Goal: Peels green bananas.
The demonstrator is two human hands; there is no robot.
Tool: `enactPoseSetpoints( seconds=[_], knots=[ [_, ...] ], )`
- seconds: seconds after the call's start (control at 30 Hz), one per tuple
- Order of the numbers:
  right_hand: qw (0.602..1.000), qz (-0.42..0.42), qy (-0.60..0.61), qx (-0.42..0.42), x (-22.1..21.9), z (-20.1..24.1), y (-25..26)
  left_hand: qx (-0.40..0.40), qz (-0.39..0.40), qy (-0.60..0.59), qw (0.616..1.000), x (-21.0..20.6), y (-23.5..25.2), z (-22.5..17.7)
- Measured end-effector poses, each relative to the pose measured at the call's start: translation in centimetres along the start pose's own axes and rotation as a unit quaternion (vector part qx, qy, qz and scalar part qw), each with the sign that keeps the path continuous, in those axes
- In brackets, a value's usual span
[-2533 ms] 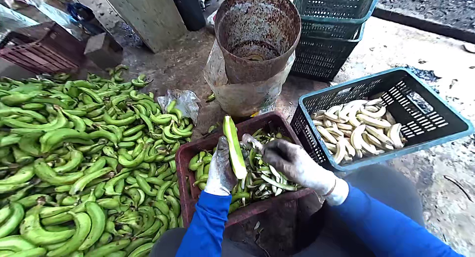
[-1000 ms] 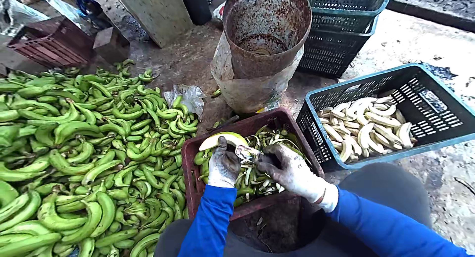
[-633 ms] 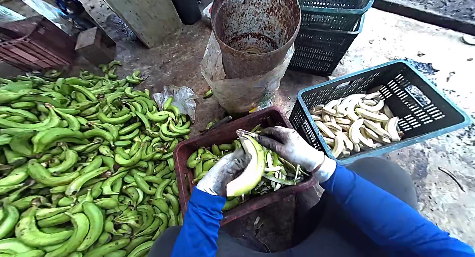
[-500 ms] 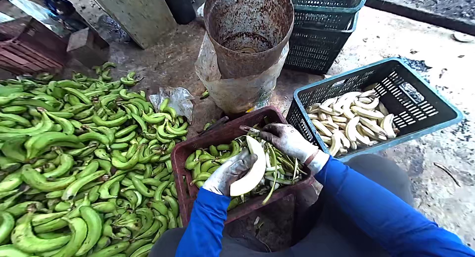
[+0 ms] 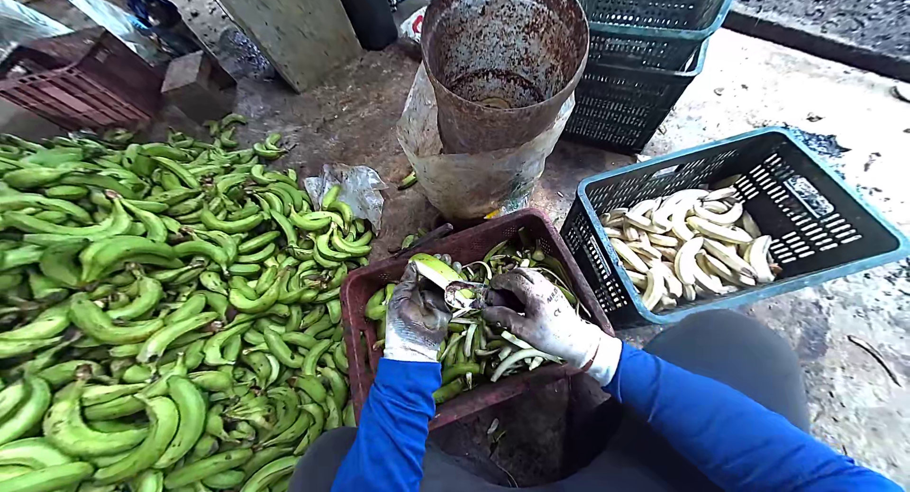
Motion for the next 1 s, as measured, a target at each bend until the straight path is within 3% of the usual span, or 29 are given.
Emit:
enactPoseSetpoints(
  seconds=[0.27,0.33,0.43,0.53,0.6,0.67,0.77,0.9,1.0],
  knots=[
    [0.995,0.002,-0.014,0.099,1.5,-0.4,0.6,0.131,0.014,0.113,0.985,-0.9,-1.0,0.9],
    [0.998,0.006,0.008,0.067,1.9,-0.9,0.8,0.158,0.068,0.139,0.975,-0.9,-1.4,1.5],
    [0.997,0.034,0.053,-0.032,3.0,-2.6,1.7,0.194,0.237,0.201,0.931,-1.2,-2.2,2.0],
    [0.976,0.115,0.116,-0.145,3.5,-4.8,1.9,0.194,0.324,0.253,0.891,-2.1,-3.0,2.6],
    [0.962,0.167,0.087,-0.198,3.2,-6.5,1.5,0.206,0.351,0.269,0.873,-2.4,-3.0,2.9],
    [0.951,0.182,0.013,-0.249,3.1,-8.2,0.9,0.194,0.331,0.284,0.879,-2.6,-3.0,2.9],
    [0.938,0.159,-0.093,-0.293,4.2,-8.3,0.6,0.127,0.252,0.263,0.922,-2.5,-2.5,2.1],
    [0.895,0.267,-0.229,-0.273,5.5,-5.8,0.7,0.060,0.122,0.145,0.980,-1.0,-0.8,0.8],
    [0.878,0.323,-0.194,-0.295,5.5,-6.2,-0.1,0.041,0.080,0.064,0.994,-0.5,0.0,-0.2]
  ],
)
Point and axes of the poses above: each hand's wrist, its own y-axis towards the middle knuckle, its own x-axis out of the back of the hand, z = x × y, the point moved 5 cm from there along y, towards the middle knuckle, and after that the axes turned 11 degrees about x, right-handed, at the moved point
